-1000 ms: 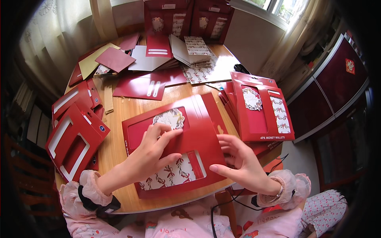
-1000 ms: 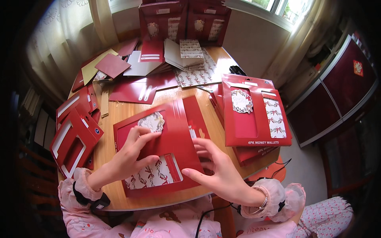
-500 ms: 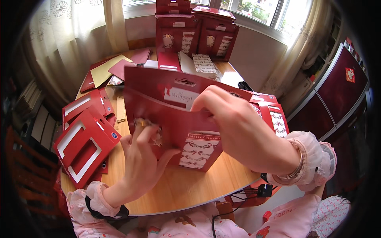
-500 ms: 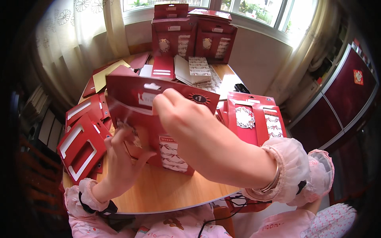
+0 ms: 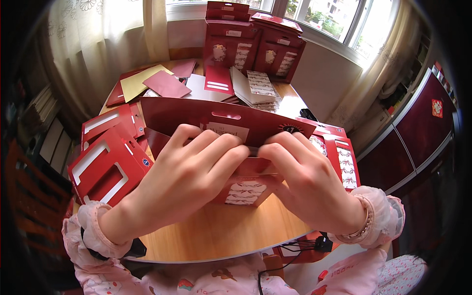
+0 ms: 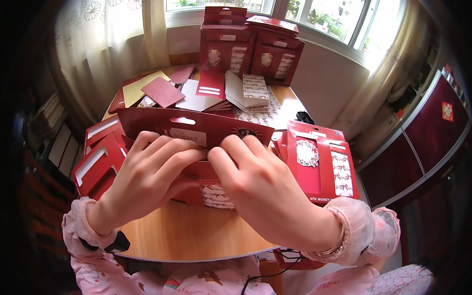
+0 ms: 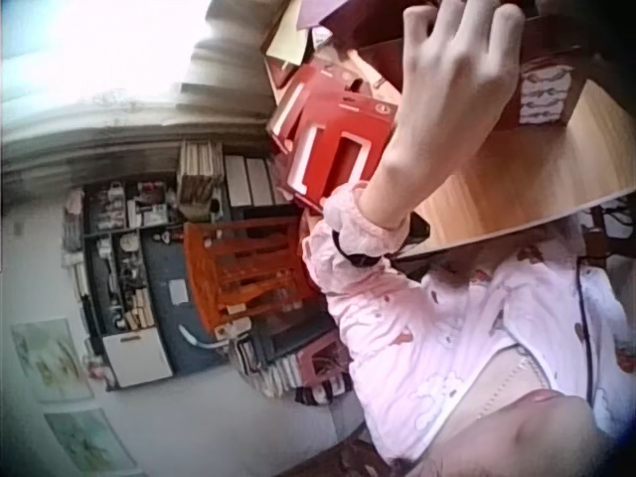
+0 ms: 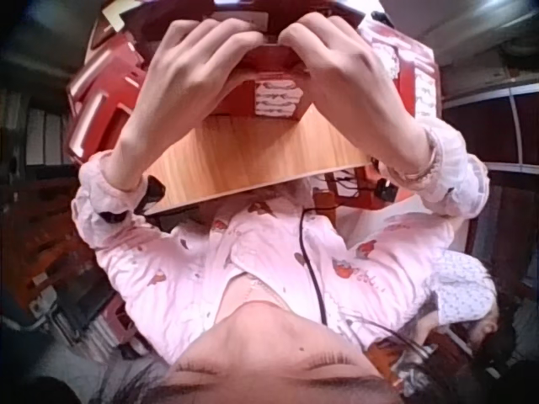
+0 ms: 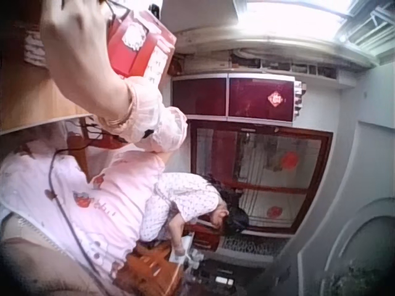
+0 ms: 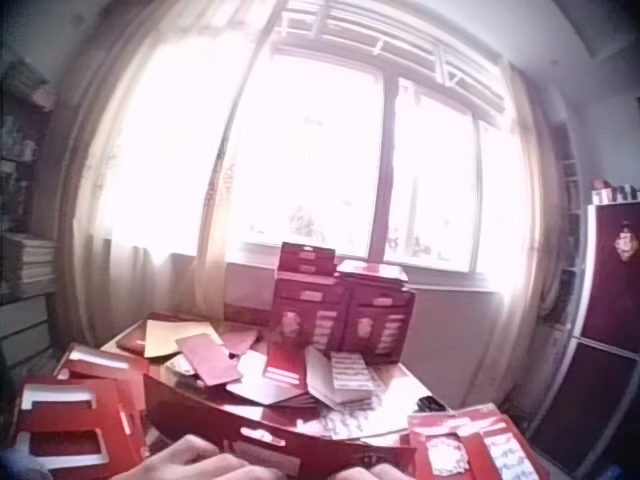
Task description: Assembling and packaging greeting cards and money wallets into display folders.
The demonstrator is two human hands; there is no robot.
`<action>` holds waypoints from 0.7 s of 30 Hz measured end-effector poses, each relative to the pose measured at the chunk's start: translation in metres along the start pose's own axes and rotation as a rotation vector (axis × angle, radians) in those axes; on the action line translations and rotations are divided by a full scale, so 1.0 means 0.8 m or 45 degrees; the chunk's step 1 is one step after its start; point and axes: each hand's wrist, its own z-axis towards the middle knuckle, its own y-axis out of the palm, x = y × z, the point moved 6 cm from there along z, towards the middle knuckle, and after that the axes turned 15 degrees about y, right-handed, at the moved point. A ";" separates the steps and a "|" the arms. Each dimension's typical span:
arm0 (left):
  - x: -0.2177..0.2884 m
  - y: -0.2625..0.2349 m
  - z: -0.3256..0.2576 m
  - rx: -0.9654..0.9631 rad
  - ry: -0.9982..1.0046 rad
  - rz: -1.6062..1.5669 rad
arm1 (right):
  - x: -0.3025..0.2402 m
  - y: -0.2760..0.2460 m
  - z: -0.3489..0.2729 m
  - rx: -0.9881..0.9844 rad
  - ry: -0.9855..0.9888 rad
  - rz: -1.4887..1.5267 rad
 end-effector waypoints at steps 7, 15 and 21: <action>0.016 -0.006 0.009 -0.072 -0.010 -0.078 | 0.002 0.000 -0.016 0.133 -0.111 -0.135; 0.054 -0.018 0.001 -0.064 0.131 0.116 | -0.013 -0.006 -0.054 0.201 -0.375 -0.206; 0.089 -0.027 -0.010 -0.146 0.133 0.042 | -0.029 -0.008 -0.090 0.363 -0.432 -0.239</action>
